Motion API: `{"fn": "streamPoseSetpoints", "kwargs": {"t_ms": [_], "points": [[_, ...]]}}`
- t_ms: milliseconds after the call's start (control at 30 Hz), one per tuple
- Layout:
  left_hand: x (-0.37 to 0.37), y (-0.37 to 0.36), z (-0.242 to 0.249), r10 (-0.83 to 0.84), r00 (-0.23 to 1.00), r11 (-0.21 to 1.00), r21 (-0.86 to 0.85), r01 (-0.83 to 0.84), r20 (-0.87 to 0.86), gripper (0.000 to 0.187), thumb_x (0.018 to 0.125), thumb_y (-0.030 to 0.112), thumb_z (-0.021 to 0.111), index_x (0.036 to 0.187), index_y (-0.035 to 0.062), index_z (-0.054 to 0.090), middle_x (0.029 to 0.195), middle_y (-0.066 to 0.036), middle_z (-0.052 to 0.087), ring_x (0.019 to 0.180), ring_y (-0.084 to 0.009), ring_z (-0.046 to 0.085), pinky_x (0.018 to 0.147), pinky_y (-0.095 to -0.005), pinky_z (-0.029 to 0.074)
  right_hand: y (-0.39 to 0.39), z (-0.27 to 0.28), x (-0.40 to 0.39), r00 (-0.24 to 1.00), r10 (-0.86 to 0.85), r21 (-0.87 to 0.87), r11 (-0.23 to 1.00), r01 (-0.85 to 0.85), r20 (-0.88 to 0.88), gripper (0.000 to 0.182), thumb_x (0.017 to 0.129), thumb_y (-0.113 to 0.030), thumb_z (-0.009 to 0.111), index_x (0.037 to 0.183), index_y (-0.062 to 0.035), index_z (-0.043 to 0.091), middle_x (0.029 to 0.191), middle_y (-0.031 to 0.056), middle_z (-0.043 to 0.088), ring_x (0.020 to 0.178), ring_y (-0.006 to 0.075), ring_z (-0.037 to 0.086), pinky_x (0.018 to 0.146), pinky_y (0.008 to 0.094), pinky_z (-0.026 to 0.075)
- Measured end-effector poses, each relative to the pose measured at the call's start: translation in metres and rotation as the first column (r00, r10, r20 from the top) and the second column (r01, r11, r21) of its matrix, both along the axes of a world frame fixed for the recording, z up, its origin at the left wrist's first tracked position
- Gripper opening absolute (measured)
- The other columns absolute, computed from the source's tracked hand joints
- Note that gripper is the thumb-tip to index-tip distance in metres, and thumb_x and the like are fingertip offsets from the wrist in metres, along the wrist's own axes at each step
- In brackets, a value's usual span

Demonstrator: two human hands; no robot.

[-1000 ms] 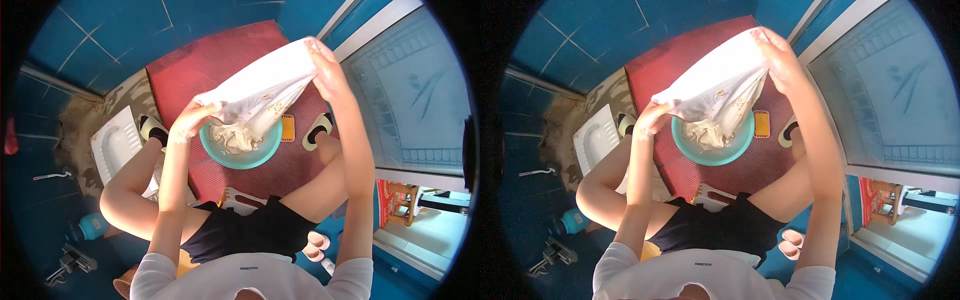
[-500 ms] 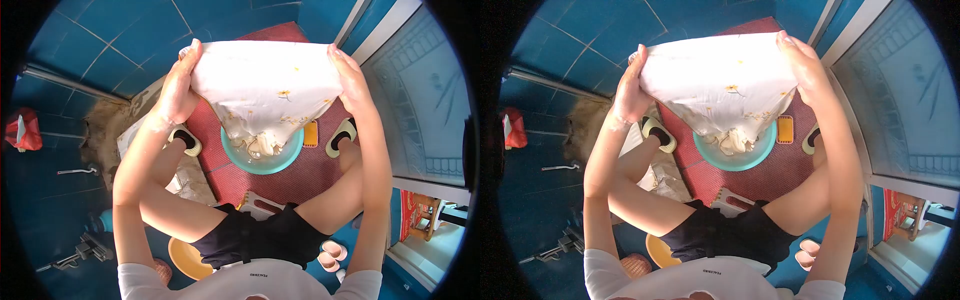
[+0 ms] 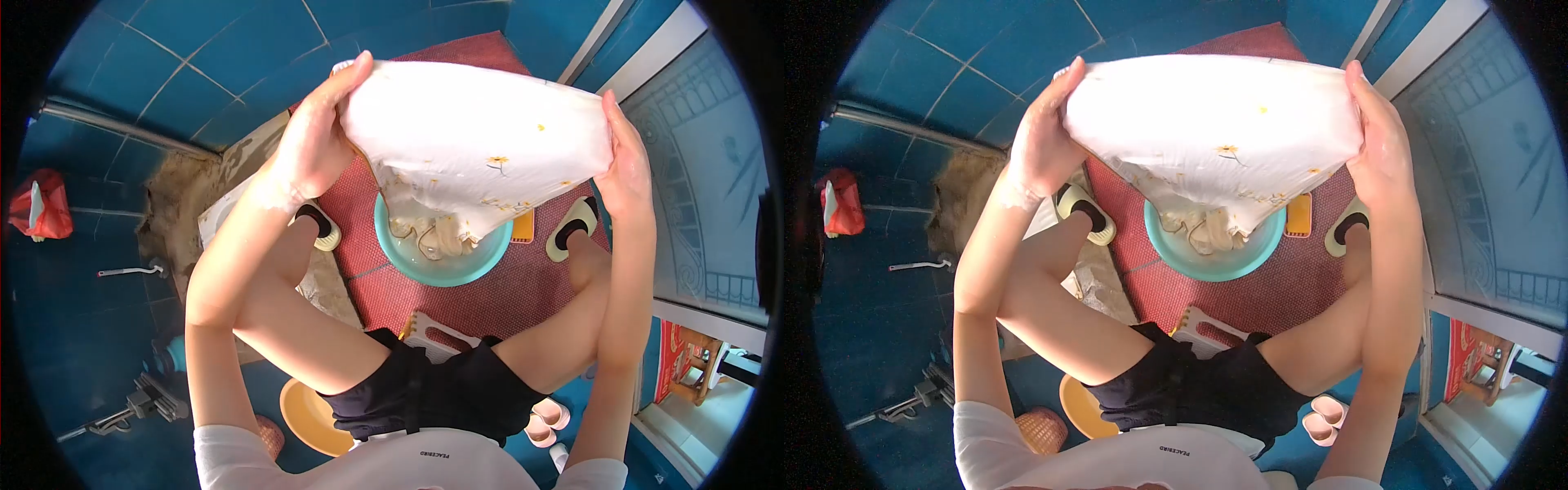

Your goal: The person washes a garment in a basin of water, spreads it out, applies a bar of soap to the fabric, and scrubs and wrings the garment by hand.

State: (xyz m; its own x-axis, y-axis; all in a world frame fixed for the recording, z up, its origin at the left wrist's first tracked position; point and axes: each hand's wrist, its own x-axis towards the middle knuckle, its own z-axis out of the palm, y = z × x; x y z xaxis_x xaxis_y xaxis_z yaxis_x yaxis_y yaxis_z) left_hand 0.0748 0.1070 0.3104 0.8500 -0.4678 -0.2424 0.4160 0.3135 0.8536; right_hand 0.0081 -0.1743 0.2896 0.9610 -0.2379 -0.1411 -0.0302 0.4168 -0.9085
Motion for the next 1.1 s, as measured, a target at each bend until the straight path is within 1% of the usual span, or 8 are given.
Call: {"fn": "streamPoseSetpoints", "kwargs": {"t_ms": [67,200,333,400,533,600,833,1100], "points": [[0.002,-0.003,0.006,0.03,0.999,0.999,-0.026,-0.031,-0.011,0.02,0.082,0.031,0.049,0.082,0.0109,0.05,0.085,0.001,0.052,0.084,-0.01,0.047,0.08,-0.0281,0.035,0.006,0.003,0.001,1.0,-0.013,0.004,1.0,0.013,-0.015,0.032,0.083,-0.032,0.048,0.091,-0.0012,0.053,0.087,0.0042,0.055,0.079,0.0089,0.052,0.069,0.0218,0.041],[0.006,-0.002,0.005,-0.025,0.998,0.989,-0.15,0.015,-0.064,0.021,0.083,0.03,0.047,0.086,0.0096,0.05,0.087,0.0,0.052,0.086,-0.0118,0.048,0.082,-0.0305,0.035,0.011,0.003,0.003,0.999,-0.035,0.045,0.998,0.036,-0.012,0.032,0.083,-0.03,0.048,0.093,-0.0002,0.052,0.088,0.0051,0.055,0.08,0.0096,0.052,0.071,0.023,0.042],[0.006,0.002,0.001,-0.015,0.998,0.992,-0.129,0.006,-0.064,0.022,0.083,0.03,0.046,0.087,0.0084,0.049,0.089,-0.002,0.054,0.086,-0.0131,0.05,0.082,-0.032,0.037,0.017,0.004,0.003,0.999,-0.048,0.037,0.998,0.048,-0.012,0.033,0.083,-0.03,0.049,0.095,0.001,0.051,0.089,0.0061,0.056,0.081,0.0104,0.053,0.072,0.0237,0.042],[0.006,0.004,-0.001,-0.013,0.998,0.995,-0.103,0.008,-0.054,0.036,0.086,0.031,0.038,0.1,-0.0005,0.049,0.102,-0.009,0.054,0.096,-0.0188,0.05,0.089,-0.0329,0.035,0.017,0.002,0.004,0.999,-0.032,0.051,0.998,0.033,-0.017,0.033,0.083,-0.03,0.049,0.095,0.0012,0.051,0.09,0.0064,0.056,0.082,0.0106,0.053,0.073,0.0239,0.042],[0.004,0.006,-0.002,0.003,0.998,0.998,-0.054,-0.007,-0.067,0.037,0.086,0.031,0.038,0.1,-0.0003,0.05,0.101,-0.009,0.055,0.095,-0.0181,0.051,0.088,-0.0327,0.035,0.016,0.001,0.004,1.0,-0.014,0.041,0.999,0.014,-0.009,0.034,0.084,-0.03,0.047,0.096,0.0018,0.052,0.091,0.008,0.056,0.082,0.0122,0.054,0.072,0.0252,0.043],[0.006,0.006,-0.006,0.077,0.997,0.997,-0.003,-0.077,-0.02,0.024,0.084,0.03,0.046,0.087,0.0071,0.051,0.086,-0.002,0.056,0.078,-0.0122,0.052,0.076,-0.0297,0.04,0.017,0.001,0.003,0.999,-0.026,0.026,0.999,0.027,-0.023,0.035,0.085,-0.03,0.045,0.096,0.0025,0.052,0.091,0.009,0.057,0.083,0.0132,0.055,0.072,0.026,0.044],[0.008,0.007,-0.007,0.025,0.998,0.999,-0.022,-0.026,-0.055,0.021,0.083,0.029,0.047,0.086,0.008,0.051,0.084,-0.001,0.055,0.076,-0.011,0.052,0.074,-0.0279,0.041,0.02,0.004,0.001,1.0,-0.002,0.024,1.0,0.002,0.006,0.033,0.084,-0.029,0.047,0.095,0.0021,0.051,0.09,0.008,0.056,0.081,0.0123,0.054,0.071,0.0253,0.044],[0.007,0.005,-0.006,0.07,0.997,0.997,-0.015,-0.071,-0.015,0.022,0.083,0.028,0.047,0.086,0.0067,0.05,0.083,-0.001,0.054,0.079,-0.0115,0.051,0.077,-0.0284,0.039,0.014,-0.003,0.003,1.0,-0.007,0.016,1.0,0.006,0.026,0.033,0.084,-0.03,0.047,0.094,0.001,0.052,0.088,0.0068,0.056,0.081,0.0117,0.054,0.072,0.0246,0.044]]}}
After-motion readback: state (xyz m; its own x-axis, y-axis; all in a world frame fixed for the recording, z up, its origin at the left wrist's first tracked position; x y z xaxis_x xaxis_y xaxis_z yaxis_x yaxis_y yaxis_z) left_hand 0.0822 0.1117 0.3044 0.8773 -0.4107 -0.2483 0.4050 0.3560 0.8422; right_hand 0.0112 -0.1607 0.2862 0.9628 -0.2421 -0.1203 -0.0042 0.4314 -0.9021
